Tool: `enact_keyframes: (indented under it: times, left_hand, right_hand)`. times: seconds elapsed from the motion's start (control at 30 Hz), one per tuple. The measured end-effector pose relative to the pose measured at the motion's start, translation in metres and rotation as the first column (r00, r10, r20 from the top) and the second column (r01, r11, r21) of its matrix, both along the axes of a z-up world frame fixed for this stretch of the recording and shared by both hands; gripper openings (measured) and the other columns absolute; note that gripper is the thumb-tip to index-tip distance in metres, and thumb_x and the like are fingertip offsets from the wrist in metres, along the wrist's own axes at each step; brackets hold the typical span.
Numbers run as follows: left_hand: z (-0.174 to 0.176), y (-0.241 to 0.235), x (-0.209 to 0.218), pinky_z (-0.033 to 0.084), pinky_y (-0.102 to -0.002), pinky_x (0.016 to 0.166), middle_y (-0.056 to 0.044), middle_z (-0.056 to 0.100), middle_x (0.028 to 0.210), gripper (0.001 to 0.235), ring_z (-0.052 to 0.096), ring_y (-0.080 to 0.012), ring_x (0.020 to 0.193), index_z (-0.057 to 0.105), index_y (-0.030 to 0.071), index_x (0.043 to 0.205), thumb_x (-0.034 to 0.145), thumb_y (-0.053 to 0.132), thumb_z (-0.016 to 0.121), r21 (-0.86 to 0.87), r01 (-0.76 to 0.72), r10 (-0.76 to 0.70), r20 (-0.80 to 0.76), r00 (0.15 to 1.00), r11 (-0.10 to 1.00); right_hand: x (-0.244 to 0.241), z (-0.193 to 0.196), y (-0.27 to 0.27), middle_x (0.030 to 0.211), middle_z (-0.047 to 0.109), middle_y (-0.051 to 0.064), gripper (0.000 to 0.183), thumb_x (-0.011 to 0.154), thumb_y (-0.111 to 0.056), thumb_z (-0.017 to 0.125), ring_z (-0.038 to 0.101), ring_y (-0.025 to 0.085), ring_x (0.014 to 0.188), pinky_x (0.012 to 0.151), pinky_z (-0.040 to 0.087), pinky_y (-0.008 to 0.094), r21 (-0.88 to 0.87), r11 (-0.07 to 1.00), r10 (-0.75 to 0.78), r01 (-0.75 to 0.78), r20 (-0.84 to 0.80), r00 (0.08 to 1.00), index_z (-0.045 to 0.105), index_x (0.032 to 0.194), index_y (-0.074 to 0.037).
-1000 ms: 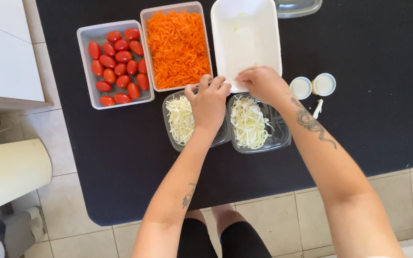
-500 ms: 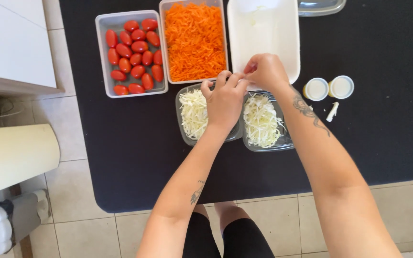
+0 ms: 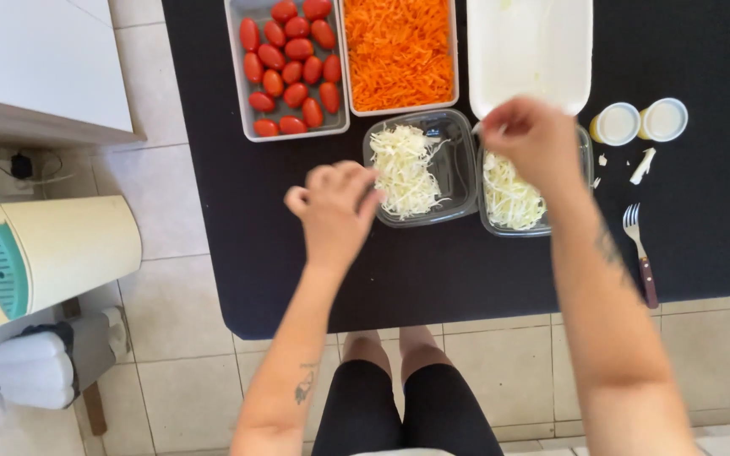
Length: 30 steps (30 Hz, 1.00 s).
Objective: The person places shredded cabbage into two clear plastic containers, followed by adding shredded carrots on top. They use their hands to arrange and press down the vegetables to create even layers within the containers.
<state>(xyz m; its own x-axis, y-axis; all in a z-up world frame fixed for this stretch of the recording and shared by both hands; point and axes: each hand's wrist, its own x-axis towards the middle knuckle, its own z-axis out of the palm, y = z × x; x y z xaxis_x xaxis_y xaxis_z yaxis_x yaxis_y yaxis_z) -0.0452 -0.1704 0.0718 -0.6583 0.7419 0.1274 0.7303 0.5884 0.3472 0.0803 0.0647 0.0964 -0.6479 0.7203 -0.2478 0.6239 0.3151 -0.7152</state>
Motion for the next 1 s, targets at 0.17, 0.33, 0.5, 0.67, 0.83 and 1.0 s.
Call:
enact_keyframes:
  times: [0.17, 0.33, 0.5, 0.67, 0.83, 1.0]
  left_hand:
    - [-0.029, -0.011, 0.025, 0.029, -0.043, 0.080, 0.007, 0.046, 0.116, 0.037, 0.041, -0.0185, 0.105, 0.058, 0.030, 0.107, 0.075, 0.048, 0.066, -0.007, 0.186, -0.186, -0.042, 0.982, 0.983]
    - [-0.035, -0.018, 0.024, 0.024, -0.042, 0.082, 0.008, 0.044, 0.112, 0.028, 0.039, -0.0170, 0.104, 0.057, 0.026, 0.099, 0.077, 0.037, 0.070, 0.041, 0.235, -0.235, -0.008, 0.972, 0.971]
    - [-0.026, -0.026, 0.014, 0.026, -0.042, 0.082, 0.010, 0.048, 0.099, 0.031, 0.044, -0.0129, 0.099, 0.057, 0.029, 0.103, 0.077, 0.039, 0.070, 0.131, 0.150, -0.156, 0.042, 0.987, 0.980]
    - [-0.022, -0.018, 0.014, 0.028, -0.042, 0.080, 0.010, 0.051, 0.091, 0.034, 0.047, -0.0133, 0.093, 0.056, 0.026, 0.103, 0.076, 0.038, 0.073, 0.182, 0.115, -0.137, 0.112, 0.984, 0.976]
    - [-0.030, -0.010, 0.014, 0.030, -0.042, 0.079, 0.011, 0.049, 0.085, 0.031, 0.047, -0.0126, 0.091, 0.056, 0.026, 0.097, 0.074, 0.038, 0.073, 0.188, 0.100, -0.129, 0.153, 0.980, 0.977]
    - [-0.024, -0.015, 0.013, 0.031, -0.039, 0.079, 0.011, 0.052, 0.081, 0.028, 0.051, -0.0122, 0.085, 0.057, 0.025, 0.100, 0.078, 0.035, 0.071, 0.248, 0.075, -0.122, 0.179, 0.976, 0.966]
  right_hand:
    - [-0.004, -0.015, -0.088, 0.078, 0.063, 0.003, 0.020, 0.070, 0.001, 0.071, 0.063, 0.014, 0.069, 0.066, 0.055, 0.024, -0.131, 0.991, -0.021, -0.018, -0.292, 0.956, 0.070, 0.087, -0.011]
    - [-0.011, -0.034, -0.135, 0.078, 0.059, 0.000, 0.021, 0.071, 0.002, 0.071, 0.065, 0.017, 0.066, 0.058, 0.055, 0.027, 0.248, 0.969, 0.088, -0.003, -0.331, 0.939, 0.068, 0.084, -0.014]
    - [-0.003, -0.056, -0.149, 0.098, 0.066, -0.001, 0.031, 0.080, -0.013, 0.073, 0.064, 0.018, 0.090, 0.077, 0.055, 0.030, 0.540, 0.840, 0.201, -0.060, -0.207, 0.957, 0.067, 0.109, -0.020]
    - [-0.003, -0.043, -0.159, 0.093, 0.068, 0.001, 0.031, 0.087, -0.006, 0.063, 0.066, 0.023, 0.085, 0.073, 0.054, 0.034, 0.538, 0.841, 0.166, -0.052, -0.165, 0.972, 0.066, 0.113, -0.022]
    - [-0.004, -0.037, -0.157, 0.091, 0.070, -0.008, 0.026, 0.086, -0.006, 0.067, 0.064, 0.014, 0.088, 0.077, 0.050, 0.027, 0.628, 0.776, 0.114, 0.064, -0.238, 0.964, 0.071, 0.104, -0.023]
    - [-0.007, -0.010, -0.171, 0.088, 0.071, 0.003, 0.036, 0.082, 0.008, 0.064, 0.067, 0.022, 0.085, 0.079, 0.052, 0.034, 0.188, 0.951, -0.145, 0.246, -0.431, 0.891, 0.066, 0.110, -0.014]
